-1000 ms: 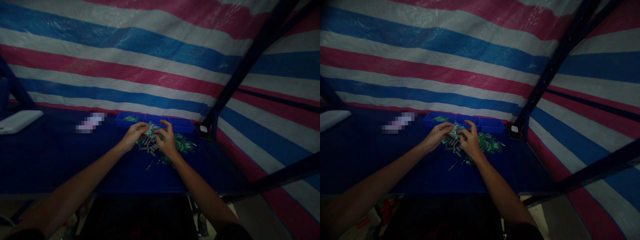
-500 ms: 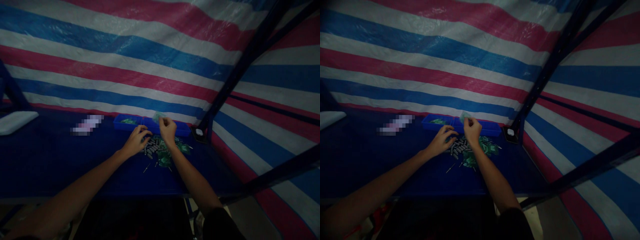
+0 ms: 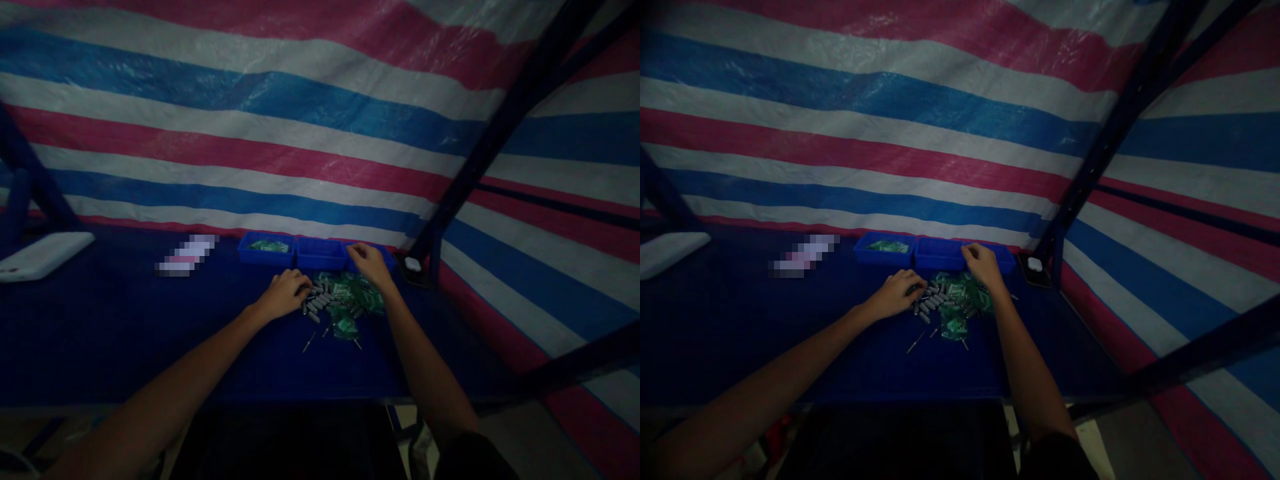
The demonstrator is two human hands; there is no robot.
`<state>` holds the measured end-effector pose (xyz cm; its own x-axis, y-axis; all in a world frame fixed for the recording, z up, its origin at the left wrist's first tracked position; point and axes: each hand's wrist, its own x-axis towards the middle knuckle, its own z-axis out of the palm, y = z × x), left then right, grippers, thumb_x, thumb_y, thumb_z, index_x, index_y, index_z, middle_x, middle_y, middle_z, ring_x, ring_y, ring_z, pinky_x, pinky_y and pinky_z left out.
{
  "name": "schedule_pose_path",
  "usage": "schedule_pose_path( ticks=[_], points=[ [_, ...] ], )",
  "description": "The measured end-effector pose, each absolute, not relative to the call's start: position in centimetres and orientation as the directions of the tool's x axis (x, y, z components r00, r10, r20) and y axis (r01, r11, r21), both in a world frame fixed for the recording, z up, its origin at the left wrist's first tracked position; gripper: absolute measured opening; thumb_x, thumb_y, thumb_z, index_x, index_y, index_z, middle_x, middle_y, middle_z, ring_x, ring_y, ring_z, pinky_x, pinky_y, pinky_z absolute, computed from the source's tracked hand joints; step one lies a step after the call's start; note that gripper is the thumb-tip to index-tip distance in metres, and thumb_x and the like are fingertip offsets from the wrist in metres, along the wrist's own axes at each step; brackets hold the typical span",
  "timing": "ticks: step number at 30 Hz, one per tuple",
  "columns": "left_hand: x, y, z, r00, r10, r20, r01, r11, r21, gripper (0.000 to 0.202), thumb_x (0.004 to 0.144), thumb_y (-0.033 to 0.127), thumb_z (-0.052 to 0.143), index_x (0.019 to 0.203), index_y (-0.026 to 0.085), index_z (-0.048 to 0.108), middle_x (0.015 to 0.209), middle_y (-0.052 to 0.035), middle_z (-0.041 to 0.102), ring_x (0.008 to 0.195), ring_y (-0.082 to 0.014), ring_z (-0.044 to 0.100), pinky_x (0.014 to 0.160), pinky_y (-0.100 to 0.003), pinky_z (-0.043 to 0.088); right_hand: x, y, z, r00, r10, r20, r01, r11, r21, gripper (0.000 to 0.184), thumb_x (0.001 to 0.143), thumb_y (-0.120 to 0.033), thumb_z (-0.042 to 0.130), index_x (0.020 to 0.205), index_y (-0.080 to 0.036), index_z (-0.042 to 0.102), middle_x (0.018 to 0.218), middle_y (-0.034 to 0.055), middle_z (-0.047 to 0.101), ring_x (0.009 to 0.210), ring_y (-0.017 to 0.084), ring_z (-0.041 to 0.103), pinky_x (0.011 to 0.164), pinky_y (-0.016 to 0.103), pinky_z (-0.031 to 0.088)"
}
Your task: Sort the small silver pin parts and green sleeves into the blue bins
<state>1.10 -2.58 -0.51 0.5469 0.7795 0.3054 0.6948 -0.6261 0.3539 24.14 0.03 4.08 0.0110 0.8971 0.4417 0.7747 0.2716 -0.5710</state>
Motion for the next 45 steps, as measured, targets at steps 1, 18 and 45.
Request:
schedule_pose_path(
  ticks=[1, 18, 45],
  points=[
    [1.1, -2.6, -0.5, 0.550, 0.778, 0.305, 0.693, -0.628, 0.354, 0.021, 0.083, 0.029, 0.043, 0.095, 0.024, 0.059, 0.100, -0.0039, 0.057, 0.097, -0.0229, 0.047, 0.080, -0.039, 0.036, 25.1, -0.5, 3.0, 0.094, 0.884, 0.458, 0.807, 0.202, -0.555, 0.032, 0.083, -0.037, 0.043, 0.085, -0.013, 0.065, 0.078, 0.0058, 0.065, 0.071, 0.016, 0.058, 0.067, 0.026, 0.042],
    [1.9, -3.0, 0.4, 0.436, 0.838, 0.327, 0.473, -0.523, 0.709, 0.029, 0.079, 0.043, 0.046, 0.086, 0.019, 0.063, 0.081, -0.0037, 0.063, 0.076, -0.0169, 0.054, 0.069, -0.029, 0.040, 22.4, -2.4, 1.4, -0.146, 0.670, 0.728, 0.814, 0.499, -0.296, 0.020, 0.086, -0.016, 0.041, 0.089, -0.015, 0.061, 0.081, 0.0064, 0.059, 0.079, 0.017, 0.053, 0.074, 0.028, 0.041],
    [0.6, -3.6, 2.8, 0.470, 0.880, -0.066, -0.113, 0.134, 0.984, 0.043, 0.083, 0.019, 0.050, 0.124, 0.021, 0.039, 0.083, -0.0052, 0.062, 0.070, -0.0115, 0.059, 0.068, -0.028, 0.047, 17.2, -6.5, 2.4, -0.449, 0.400, 0.799, 0.745, 0.662, 0.087, 0.023, 0.083, -0.018, 0.046, 0.097, -0.025, 0.063, 0.093, 0.0081, 0.053, 0.088, 0.019, 0.046, 0.075, 0.033, 0.038]
  ],
)
